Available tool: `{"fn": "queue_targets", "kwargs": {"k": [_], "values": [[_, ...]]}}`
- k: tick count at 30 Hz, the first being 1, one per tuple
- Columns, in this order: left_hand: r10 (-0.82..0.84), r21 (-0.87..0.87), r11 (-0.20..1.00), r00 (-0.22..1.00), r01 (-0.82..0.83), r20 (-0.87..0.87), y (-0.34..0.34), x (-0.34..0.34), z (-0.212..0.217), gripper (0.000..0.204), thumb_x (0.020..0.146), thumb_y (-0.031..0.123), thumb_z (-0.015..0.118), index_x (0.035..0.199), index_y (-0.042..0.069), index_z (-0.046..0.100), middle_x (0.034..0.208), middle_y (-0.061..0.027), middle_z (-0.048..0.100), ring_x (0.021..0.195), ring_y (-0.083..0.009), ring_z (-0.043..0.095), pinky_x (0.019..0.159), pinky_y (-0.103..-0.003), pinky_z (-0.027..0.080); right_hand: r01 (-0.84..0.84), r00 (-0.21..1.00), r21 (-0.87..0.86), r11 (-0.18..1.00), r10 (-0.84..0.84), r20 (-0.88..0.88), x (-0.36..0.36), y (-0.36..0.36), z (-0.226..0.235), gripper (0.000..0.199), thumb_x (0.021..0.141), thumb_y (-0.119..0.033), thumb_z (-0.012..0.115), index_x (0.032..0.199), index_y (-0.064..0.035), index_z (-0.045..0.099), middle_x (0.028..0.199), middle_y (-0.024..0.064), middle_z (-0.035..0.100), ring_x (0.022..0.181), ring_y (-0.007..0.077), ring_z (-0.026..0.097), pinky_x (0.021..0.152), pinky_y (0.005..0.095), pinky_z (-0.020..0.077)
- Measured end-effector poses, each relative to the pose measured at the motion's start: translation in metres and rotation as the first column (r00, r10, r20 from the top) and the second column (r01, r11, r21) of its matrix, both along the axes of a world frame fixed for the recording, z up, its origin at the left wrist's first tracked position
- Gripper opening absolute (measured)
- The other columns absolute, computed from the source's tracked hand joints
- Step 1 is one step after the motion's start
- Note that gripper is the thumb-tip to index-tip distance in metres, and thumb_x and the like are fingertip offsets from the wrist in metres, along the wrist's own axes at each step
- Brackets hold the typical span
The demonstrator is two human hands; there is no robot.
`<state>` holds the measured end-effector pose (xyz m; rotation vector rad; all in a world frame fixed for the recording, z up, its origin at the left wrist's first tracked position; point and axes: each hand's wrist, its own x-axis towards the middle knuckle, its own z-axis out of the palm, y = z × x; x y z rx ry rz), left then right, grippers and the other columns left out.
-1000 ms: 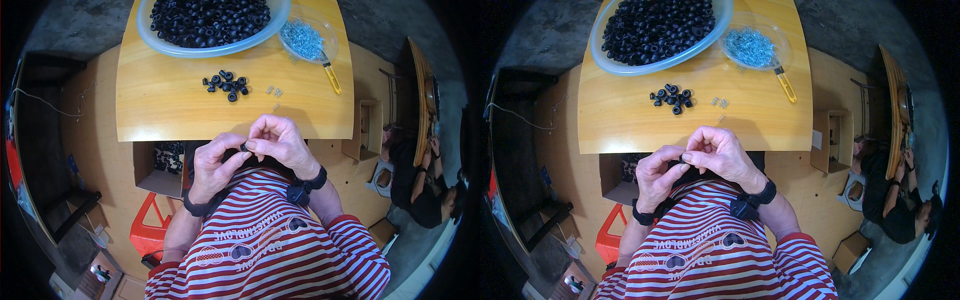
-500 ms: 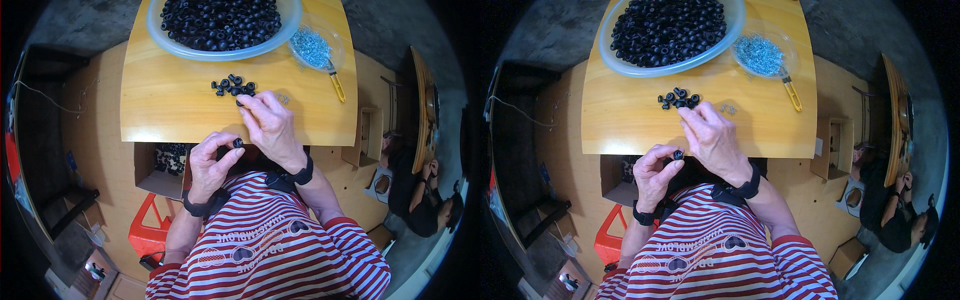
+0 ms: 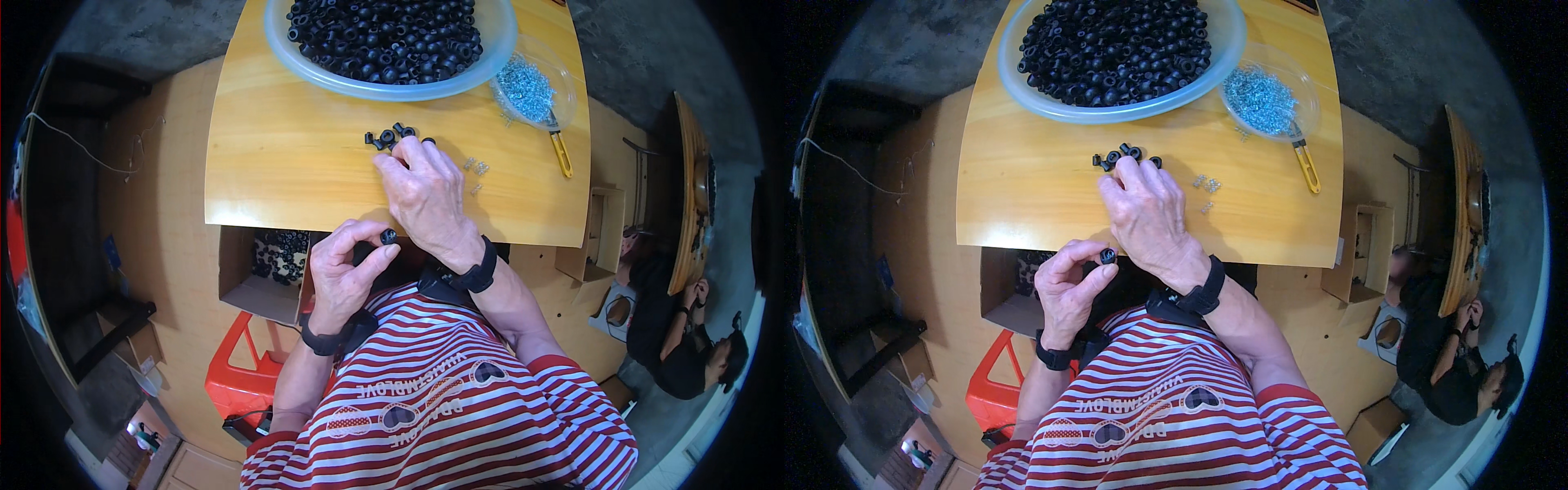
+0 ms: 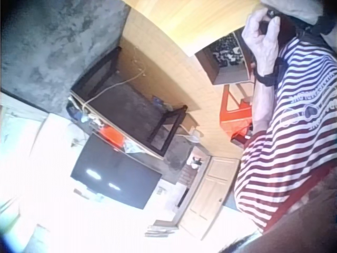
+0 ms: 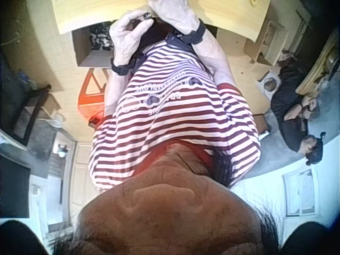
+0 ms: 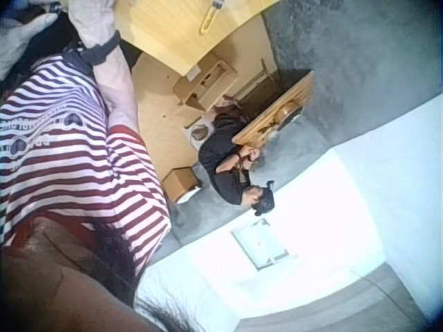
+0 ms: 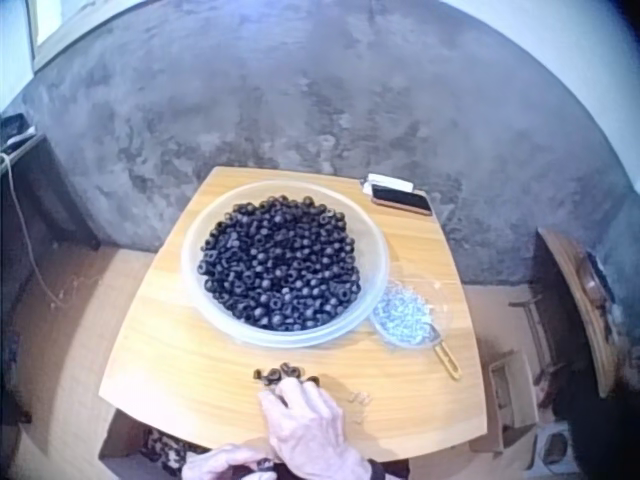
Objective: The person is manually inserting small metal components into black plastic caps.
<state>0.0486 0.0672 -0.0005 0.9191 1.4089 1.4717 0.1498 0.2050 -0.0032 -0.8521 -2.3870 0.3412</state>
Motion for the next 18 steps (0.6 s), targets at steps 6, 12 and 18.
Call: {"fn": "queue_targets", "kwargs": {"k": [6, 12, 18], "values": [[0.032, 0.03, 0.999, 0.999, -0.031, -0.029, 0.004, 0.002, 0.0, 0.026, 0.077, -0.002, 0.076, 0.102, -0.001, 0.068, 0.083, -0.005, 0.065, 0.078, -0.0127, 0.061, 0.075, -0.025, 0.047, -0.004, 0.999, -0.063, 0.998, 0.008, 0.052, 0.01, -0.012, 0.01, 0.016, 0.07, -0.003, 0.064, 0.086, -0.0049, 0.063, 0.081, 0.0084, 0.053, 0.072, 0.0272, 0.056, 0.06, 0.0387, 0.0459], [0.027, 0.024, 0.999, 1.0, -0.026, -0.015, 0.004, 0.007, 0.002, 0.026, 0.077, -0.002, 0.076, 0.101, -0.001, 0.068, 0.084, -0.0052, 0.065, 0.078, -0.0128, 0.06, 0.075, -0.025, 0.047, -0.037, 0.998, -0.118, 0.992, 0.043, 0.051, 0.021, -0.024, 0.017, 0.012, 0.071, -0.007, 0.063, 0.081, -0.0036, 0.058, 0.081, 0.0094, 0.05, 0.075, 0.0273, 0.055, 0.061, 0.0394, 0.0451], [0.019, 0.03, 0.999, 1.0, -0.019, -0.016, 0.005, 0.01, 0.0, 0.026, 0.077, -0.002, 0.076, 0.102, -0.002, 0.068, 0.084, -0.0054, 0.065, 0.078, -0.013, 0.06, 0.075, -0.025, 0.047, -0.012, 1.0, -0.14, 0.99, 0.016, 0.023, 0.048, -0.034, 0.009, 0.018, 0.069, -0.002, 0.064, 0.087, -0.0038, 0.06, 0.086, 0.0099, 0.053, 0.077, 0.0276, 0.057, 0.063, 0.0393, 0.0465]]}}
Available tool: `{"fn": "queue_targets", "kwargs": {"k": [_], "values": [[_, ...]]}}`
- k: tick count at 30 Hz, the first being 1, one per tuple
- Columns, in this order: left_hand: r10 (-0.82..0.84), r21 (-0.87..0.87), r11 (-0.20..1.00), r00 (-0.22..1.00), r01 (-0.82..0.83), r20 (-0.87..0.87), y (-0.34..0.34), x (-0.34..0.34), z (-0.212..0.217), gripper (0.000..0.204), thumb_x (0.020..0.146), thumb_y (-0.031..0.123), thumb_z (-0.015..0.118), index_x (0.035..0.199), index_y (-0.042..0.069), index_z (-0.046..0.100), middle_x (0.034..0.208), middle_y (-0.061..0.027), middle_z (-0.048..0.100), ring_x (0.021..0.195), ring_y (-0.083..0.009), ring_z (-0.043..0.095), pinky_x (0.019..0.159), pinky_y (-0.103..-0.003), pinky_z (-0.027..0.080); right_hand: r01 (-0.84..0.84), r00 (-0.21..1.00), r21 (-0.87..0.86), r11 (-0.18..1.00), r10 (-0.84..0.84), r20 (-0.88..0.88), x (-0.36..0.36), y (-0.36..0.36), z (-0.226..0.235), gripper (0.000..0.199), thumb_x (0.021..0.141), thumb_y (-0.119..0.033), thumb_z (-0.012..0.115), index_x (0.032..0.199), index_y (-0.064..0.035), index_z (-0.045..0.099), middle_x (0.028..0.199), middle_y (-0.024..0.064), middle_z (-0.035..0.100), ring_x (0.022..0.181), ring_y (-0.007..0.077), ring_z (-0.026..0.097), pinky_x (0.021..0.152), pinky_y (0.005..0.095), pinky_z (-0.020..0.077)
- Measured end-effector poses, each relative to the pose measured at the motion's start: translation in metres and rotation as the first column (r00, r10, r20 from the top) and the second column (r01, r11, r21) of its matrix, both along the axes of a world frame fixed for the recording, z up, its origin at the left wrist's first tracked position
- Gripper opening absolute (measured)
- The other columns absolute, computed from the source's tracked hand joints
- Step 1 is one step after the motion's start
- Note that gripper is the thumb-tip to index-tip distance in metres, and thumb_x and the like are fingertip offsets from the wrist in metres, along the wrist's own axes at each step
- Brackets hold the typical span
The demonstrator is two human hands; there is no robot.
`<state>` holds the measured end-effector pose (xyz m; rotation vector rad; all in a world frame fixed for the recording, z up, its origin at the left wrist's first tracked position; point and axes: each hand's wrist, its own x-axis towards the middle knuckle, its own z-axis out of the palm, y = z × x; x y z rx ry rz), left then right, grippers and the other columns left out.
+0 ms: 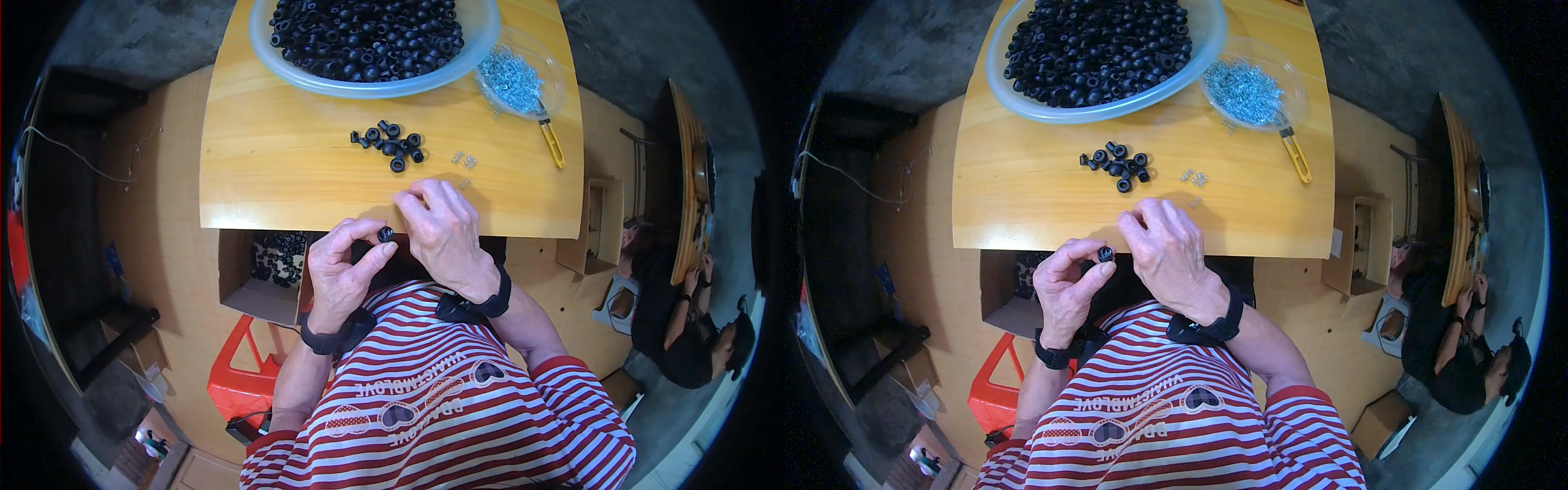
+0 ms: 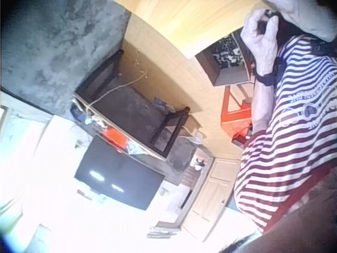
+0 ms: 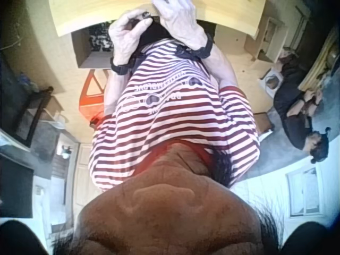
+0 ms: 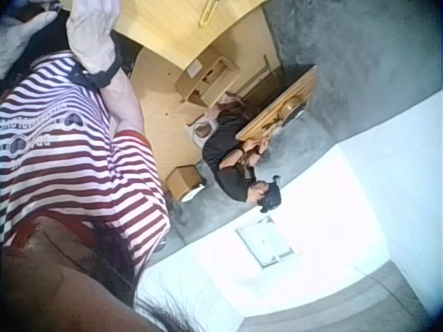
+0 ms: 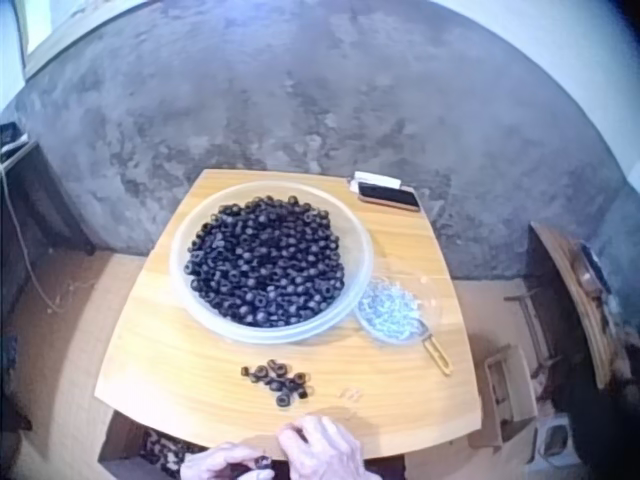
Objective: The person is manually inserting small metal components into black plastic caps.
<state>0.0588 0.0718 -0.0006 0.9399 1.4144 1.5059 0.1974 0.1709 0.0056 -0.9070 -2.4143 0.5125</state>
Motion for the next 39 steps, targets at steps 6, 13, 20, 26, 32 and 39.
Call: {"fn": "queue_targets", "kwargs": {"k": [6, 13, 20, 26, 32, 39], "values": [[-0.073, -0.014, 0.997, 0.997, 0.073, -0.004, 0.001, 0.003, -0.002, 0.029, 0.078, -0.008, 0.072, 0.106, -0.003, 0.067, 0.097, -0.0086, 0.068, 0.087, -0.013, 0.063, 0.081, -0.026, 0.049, 0.083, 0.992, -0.099, 0.992, -0.091, -0.085, 0.015, 0.005, -0.003, 0.02, 0.078, 0.002, 0.064, 0.097, -0.0024, 0.059, 0.086, 0.0111, 0.055, 0.077, 0.0264, 0.059, 0.066, 0.0371, 0.0487], [-0.107, 0.016, 0.994, 0.993, 0.106, 0.051, 0.008, 0.012, 0.002, 0.028, 0.078, -0.006, 0.074, 0.104, -0.002, 0.067, 0.092, -0.0077, 0.067, 0.084, -0.0128, 0.062, 0.079, -0.026, 0.049, -0.267, 0.876, -0.87, 0.414, -0.273, -0.399, 0.043, 0.008, 0.009, 0.015, 0.096, -0.011, 0.058, 0.107, -0.0007, 0.057, 0.095, 0.0026, 0.059, 0.076, 0.0071, 0.058, 0.065, 0.0212, 0.0503], [-0.135, 0.017, 0.991, 0.987, 0.134, 0.083, 0.013, 0.016, 0.006, 0.028, 0.077, -0.005, 0.075, 0.104, -0.001, 0.068, 0.088, -0.0052, 0.066, 0.082, -0.0116, 0.061, 0.077, -0.025, 0.048, -0.477, 0.745, -0.859, 0.185, -0.433, -0.507, 0.046, 0.007, -0.001, 0.017, 0.096, -0.012, 0.059, 0.107, 0.0009, 0.058, 0.094, 0.0075, 0.062, 0.077, 0.0123, 0.063, 0.069, 0.0257, 0.0556], [-0.126, 0.008, 0.992, 0.972, 0.127, 0.199, 0.013, 0.017, 0.01, 0.027, 0.079, -0.007, 0.073, 0.104, -0.002, 0.067, 0.091, -0.0057, 0.066, 0.085, -0.0122, 0.062, 0.079, -0.026, 0.049, -0.427, 0.784, -0.875, 0.23, -0.387, -0.484, 0.052, 0.006, 0.01, 0.019, 0.093, -0.005, 0.059, 0.11, 0.0034, 0.064, 0.096, 0.009, 0.064, 0.083, 0.0154, 0.066, 0.074, 0.0285, 0.0582], [-0.16, 0.036, 0.987, 0.952, 0.157, 0.259, 0.012, 0.015, 0.009, 0.027, 0.08, -0.008, 0.071, 0.106, -0.002, 0.066, 0.098, -0.0106, 0.07, 0.091, -0.0159, 0.066, 0.086, -0.03, 0.051, -0.404, 0.797, -0.863, 0.304, -0.345, -0.495, 0.052, 0.004, 0.02, 0.02, 0.092, -0.002, 0.06, 0.111, 0.0038, 0.064, 0.092, 0.0094, 0.067, 0.078, 0.0152, 0.067, 0.07, 0.0281, 0.0588], [-0.18, 0.045, 0.984, 0.937, 0.175, 0.299, 0.012, 0.013, 0.007, 0.027, 0.081, -0.006, 0.07, 0.107, -0.002, 0.065, 0.1, -0.0122, 0.07, 0.092, -0.0175, 0.066, 0.087, -0.032, 0.053, -0.42, 0.773, -0.853, 0.31, -0.37, -0.515, 0.054, 0.002, 0.02, 0.018, 0.092, -0.002, 0.062, 0.109, 0.0033, 0.065, 0.086, 0.0077, 0.069, 0.071, 0.0115, 0.067, 0.066, 0.0229, 0.0558]]}}
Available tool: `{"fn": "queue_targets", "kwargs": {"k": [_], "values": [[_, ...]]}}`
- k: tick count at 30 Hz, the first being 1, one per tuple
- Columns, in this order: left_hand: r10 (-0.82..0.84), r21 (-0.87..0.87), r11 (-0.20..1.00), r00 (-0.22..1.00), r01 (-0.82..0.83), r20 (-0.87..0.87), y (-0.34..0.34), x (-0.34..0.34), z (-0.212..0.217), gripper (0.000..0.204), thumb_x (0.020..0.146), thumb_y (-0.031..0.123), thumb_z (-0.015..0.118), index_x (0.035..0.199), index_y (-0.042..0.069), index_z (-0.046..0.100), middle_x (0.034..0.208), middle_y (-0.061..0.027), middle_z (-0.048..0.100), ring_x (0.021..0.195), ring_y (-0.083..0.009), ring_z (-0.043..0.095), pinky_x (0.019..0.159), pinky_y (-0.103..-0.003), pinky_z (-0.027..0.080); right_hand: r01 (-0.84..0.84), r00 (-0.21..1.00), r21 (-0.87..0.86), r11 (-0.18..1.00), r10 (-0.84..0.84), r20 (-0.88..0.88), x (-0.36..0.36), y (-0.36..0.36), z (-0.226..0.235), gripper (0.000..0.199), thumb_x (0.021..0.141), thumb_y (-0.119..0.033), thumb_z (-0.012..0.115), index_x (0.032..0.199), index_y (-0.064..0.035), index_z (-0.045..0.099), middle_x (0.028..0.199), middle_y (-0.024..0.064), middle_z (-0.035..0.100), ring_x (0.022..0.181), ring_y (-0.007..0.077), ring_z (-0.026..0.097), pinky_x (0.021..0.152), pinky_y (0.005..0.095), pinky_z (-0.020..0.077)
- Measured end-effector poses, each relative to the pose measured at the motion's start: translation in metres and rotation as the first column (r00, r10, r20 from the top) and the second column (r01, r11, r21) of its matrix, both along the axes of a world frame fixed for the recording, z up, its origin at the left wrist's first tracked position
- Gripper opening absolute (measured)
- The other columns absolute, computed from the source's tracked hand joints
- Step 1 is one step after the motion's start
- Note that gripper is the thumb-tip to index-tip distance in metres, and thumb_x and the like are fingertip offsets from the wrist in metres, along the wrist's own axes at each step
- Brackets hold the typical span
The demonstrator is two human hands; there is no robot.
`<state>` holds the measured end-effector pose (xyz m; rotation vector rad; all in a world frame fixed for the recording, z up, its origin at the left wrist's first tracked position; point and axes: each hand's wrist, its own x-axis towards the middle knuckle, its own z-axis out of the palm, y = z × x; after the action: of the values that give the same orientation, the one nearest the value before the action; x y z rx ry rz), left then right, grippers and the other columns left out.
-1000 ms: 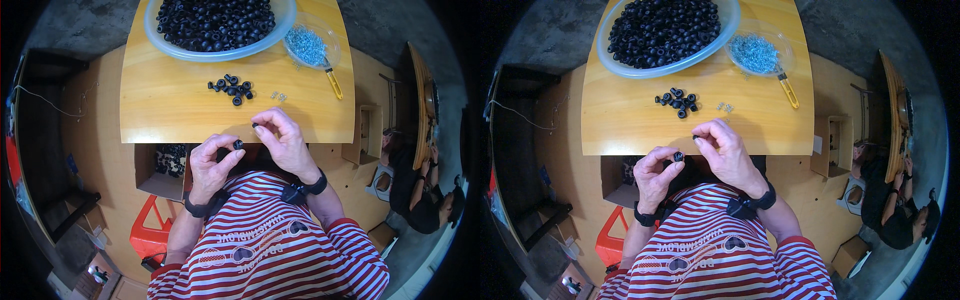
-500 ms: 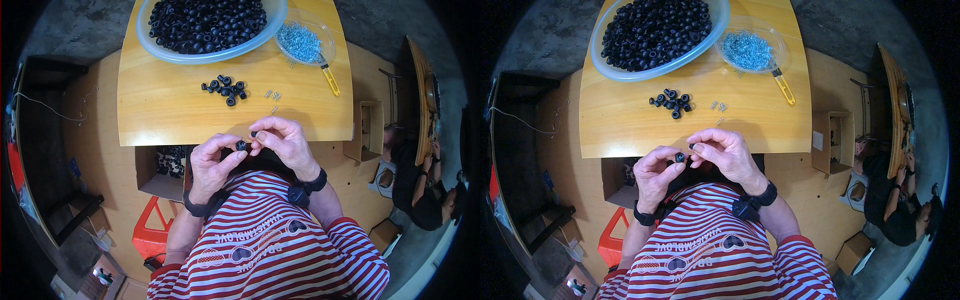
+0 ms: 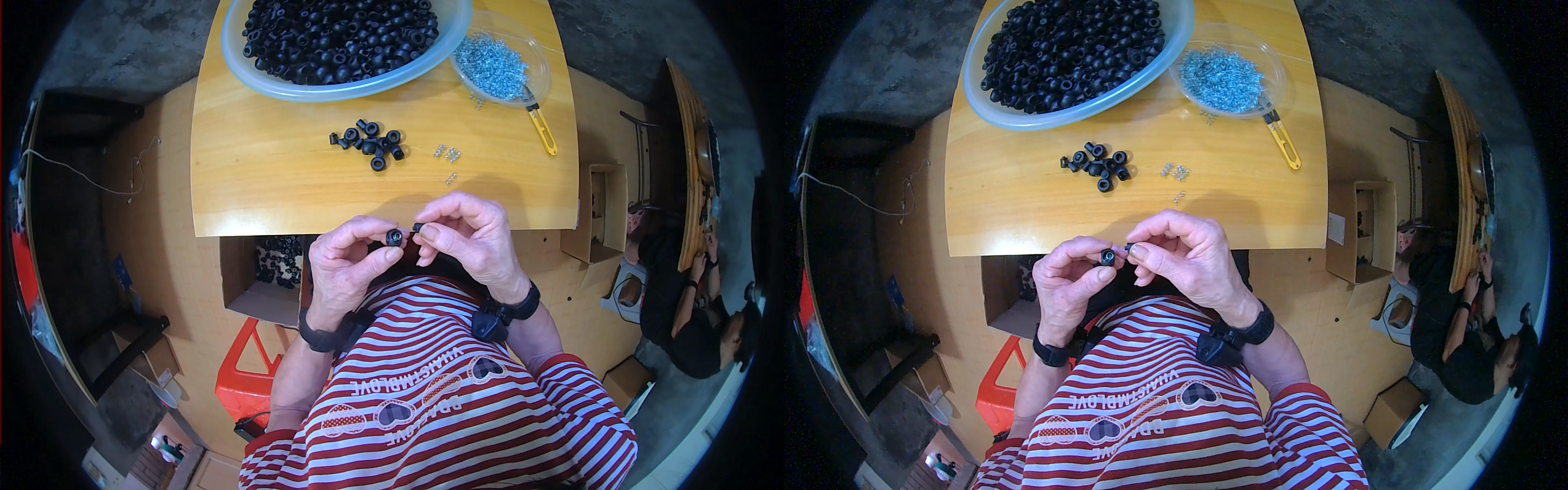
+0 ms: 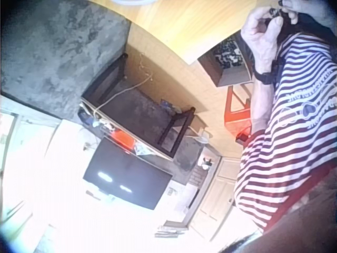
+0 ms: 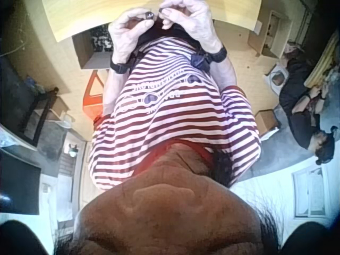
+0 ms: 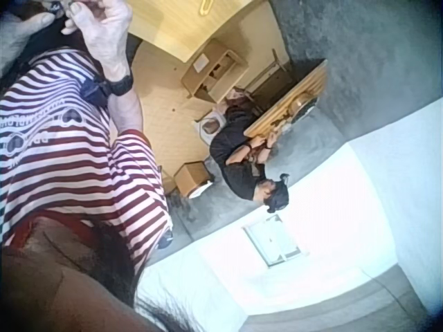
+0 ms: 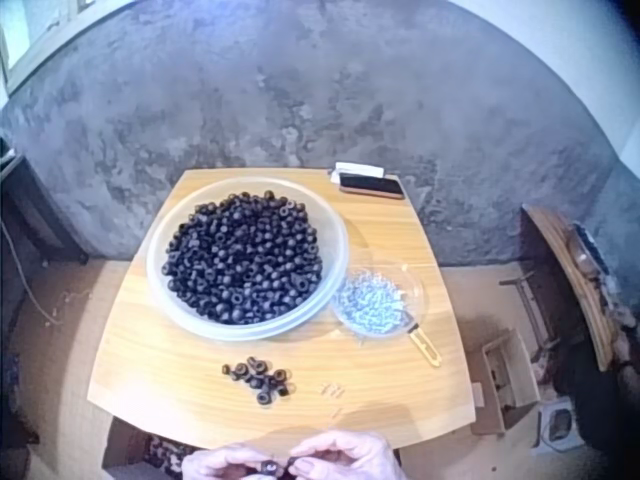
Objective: The person is manually inserting small metal components into black plastic caps.
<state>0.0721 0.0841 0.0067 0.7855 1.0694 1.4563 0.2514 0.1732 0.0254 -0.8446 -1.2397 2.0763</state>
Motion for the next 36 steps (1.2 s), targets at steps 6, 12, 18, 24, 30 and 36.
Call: {"fn": "queue_targets", "kwargs": {"k": [6, 12, 18, 24, 30, 36], "values": [[0.015, -0.002, 1.0, 0.998, -0.015, 0.067, 0.0, 0.0, 0.001, 0.027, 0.081, -0.004, 0.071, 0.107, -0.002, 0.064, 0.099, -0.0129, 0.069, 0.093, -0.019, 0.066, 0.087, -0.033, 0.053, -0.016, 1.0, 0.046, 0.999, 0.016, 0.009, -0.002, 0.001, 0.008, 0.015, 0.092, -0.001, 0.062, 0.106, 0.0035, 0.065, 0.087, 0.0078, 0.069, 0.073, 0.0116, 0.067, 0.067, 0.0223, 0.0552], [-0.029, 0.078, 0.997, 0.994, 0.021, 0.102, 0.0, -0.002, 0.0, 0.028, 0.08, -0.003, 0.073, 0.106, -0.002, 0.065, 0.099, -0.013, 0.068, 0.091, -0.0192, 0.066, 0.086, -0.033, 0.053, -0.005, 0.999, 0.044, 0.999, 0.007, -0.038, -0.004, 0.0, 0.008, 0.014, 0.091, 0.001, 0.063, 0.104, 0.0033, 0.066, 0.089, 0.0083, 0.069, 0.074, 0.0113, 0.067, 0.067, 0.0225, 0.0548], [-0.006, 0.051, 0.999, 0.994, 0.0, 0.105, -0.001, -0.001, 0.0, 0.028, 0.079, -0.01, 0.07, 0.107, -0.004, 0.065, 0.101, -0.0138, 0.069, 0.093, -0.0197, 0.066, 0.086, -0.033, 0.052, -0.033, 0.999, 0.025, 0.999, 0.033, 0.015, -0.001, 0.001, 0.01, 0.012, 0.09, 0.002, 0.064, 0.101, 0.0033, 0.066, 0.088, 0.0086, 0.069, 0.072, 0.0111, 0.067, 0.065, 0.0225, 0.0549], [-0.027, 0.073, 0.997, 0.998, 0.023, 0.048, 0.0, 0.001, 0.002, 0.029, 0.08, -0.005, 0.072, 0.107, -0.001, 0.065, 0.103, -0.0124, 0.068, 0.093, -0.0187, 0.065, 0.087, -0.033, 0.052, -0.021, 1.0, 0.018, 1.0, 0.021, -0.003, -0.001, 0.0, 0.011, 0.01, 0.089, 0.003, 0.064, 0.098, 0.0038, 0.066, 0.084, 0.0088, 0.069, 0.068, 0.0109, 0.066, 0.061, 0.0219, 0.0549], [0.001, 0.086, 0.996, 1.0, -0.004, 0.027, 0.0, 0.002, 0.001, 0.027, 0.079, -0.01, 0.071, 0.104, -0.003, 0.066, 0.103, -0.0145, 0.068, 0.097, -0.0201, 0.065, 0.087, -0.033, 0.051, -0.013, 1.0, 0.025, 1.0, 0.013, 0.002, -0.001, -0.001, 0.015, 0.008, 0.088, 0.003, 0.066, 0.096, 0.0036, 0.067, 0.082, 0.0081, 0.069, 0.065, 0.0094, 0.065, 0.059, 0.0205, 0.0538], [-0.004, 0.064, 0.998, 1.0, 0.005, -0.013, 0.0, 0.003, 0.001, 0.028, 0.078, -0.01, 0.071, 0.104, -0.003, 0.066, 0.103, -0.0141, 0.068, 0.094, -0.0194, 0.064, 0.086, -0.032, 0.051, -0.016, 0.999, 0.062, 0.998, 0.013, 0.048, -0.003, -0.003, 0.019, 0.008, 0.088, 0.002, 0.066, 0.096, 0.0035, 0.067, 0.082, 0.007, 0.069, 0.065, 0.0073, 0.065, 0.058, 0.0192, 0.053]]}}
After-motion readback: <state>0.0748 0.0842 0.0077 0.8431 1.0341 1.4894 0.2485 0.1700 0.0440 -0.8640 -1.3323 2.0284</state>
